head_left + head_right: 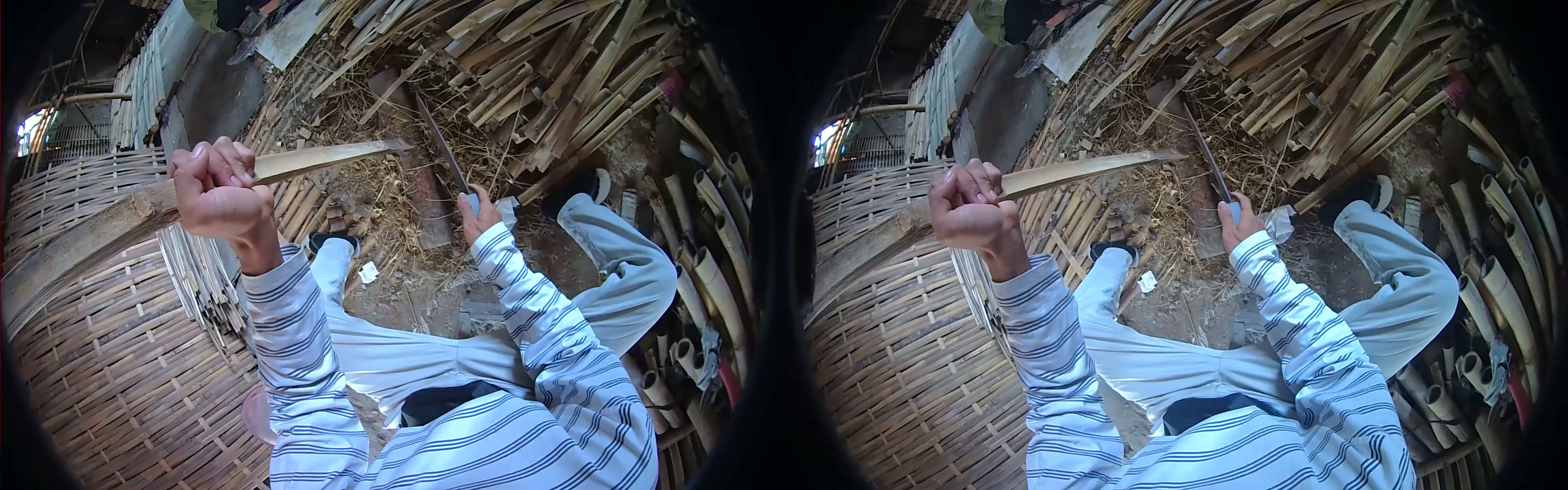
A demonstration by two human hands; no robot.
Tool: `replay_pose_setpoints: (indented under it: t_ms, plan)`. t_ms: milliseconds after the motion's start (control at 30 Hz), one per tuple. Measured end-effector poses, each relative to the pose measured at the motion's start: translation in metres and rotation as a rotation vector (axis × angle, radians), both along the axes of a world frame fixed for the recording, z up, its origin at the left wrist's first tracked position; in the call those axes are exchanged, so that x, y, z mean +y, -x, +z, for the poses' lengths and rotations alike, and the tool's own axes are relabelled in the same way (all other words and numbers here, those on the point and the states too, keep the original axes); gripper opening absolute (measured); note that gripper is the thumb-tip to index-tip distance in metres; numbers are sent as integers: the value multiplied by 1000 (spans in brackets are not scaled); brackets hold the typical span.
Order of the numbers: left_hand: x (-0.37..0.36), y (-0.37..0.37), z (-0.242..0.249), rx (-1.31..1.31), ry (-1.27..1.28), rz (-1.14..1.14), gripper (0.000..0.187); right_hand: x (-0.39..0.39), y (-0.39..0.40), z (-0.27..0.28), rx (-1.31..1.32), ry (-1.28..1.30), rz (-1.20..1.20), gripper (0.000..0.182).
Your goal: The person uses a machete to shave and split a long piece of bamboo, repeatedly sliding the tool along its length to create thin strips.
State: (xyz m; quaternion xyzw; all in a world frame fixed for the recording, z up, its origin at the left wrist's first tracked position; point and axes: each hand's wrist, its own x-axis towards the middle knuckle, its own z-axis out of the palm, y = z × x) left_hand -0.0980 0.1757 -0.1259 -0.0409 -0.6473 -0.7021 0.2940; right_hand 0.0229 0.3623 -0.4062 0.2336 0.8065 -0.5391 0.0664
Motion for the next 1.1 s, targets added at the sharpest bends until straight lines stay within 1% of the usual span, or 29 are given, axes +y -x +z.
replay_pose_setpoints:
  t_ms: [133, 167, 300, 400, 433, 533, 700, 800, 833, 867, 933, 967, 1067, 1100]
  plan:
    - [-7, 19, -23, 13, 1, -1, 28, 3, 2, -10, -35, -7, 48, 44]
    - [-8, 24, -22, 8, -11, 7, 28, 3, 1, -11, 28, 21, 58, 44]
    - [-6, 30, -20, -13, -18, 66, 28, -17, 0, -2, 131, -23, 91, 32]
    - [-4, 26, -22, 1, -14, 59, 28, -32, 1, -3, 21, 14, 245, 31]
    - [-4, 27, -21, 3, -29, 56, 28, -36, 0, -8, 31, -11, 259, 31]
    - [-7, 25, -22, -14, -53, 99, 29, -32, 8, 6, -53, -48, 307, 31]
    - [1, 26, -21, -2, -34, 147, 30, -39, -2, 13, 38, -90, 282, 29]
    - [0, 26, -24, -12, -18, 175, 32, -44, -8, 22, 112, -15, 237, 30]
    - [-3, 23, -25, -6, -5, 178, 32, -44, -8, 17, -79, 6, 288, 36]
    - [-5, 23, -24, 12, 2, 175, 32, -47, 1, 10, -165, -105, 260, 36]
    - [-9, 21, -23, 2, -12, 189, 31, -30, 3, 4, -94, -58, 311, 36]
    - [-9, 21, -23, 1, -26, 192, 31, -29, 4, 11, -84, 2, 313, 36]
    - [-14, 19, -25, -16, -38, 175, 31, -42, 3, 50, 168, 60, 179, 37]
    - [-17, 20, -26, -10, -37, 157, 31, -44, 6, 60, 190, 78, 178, 40]
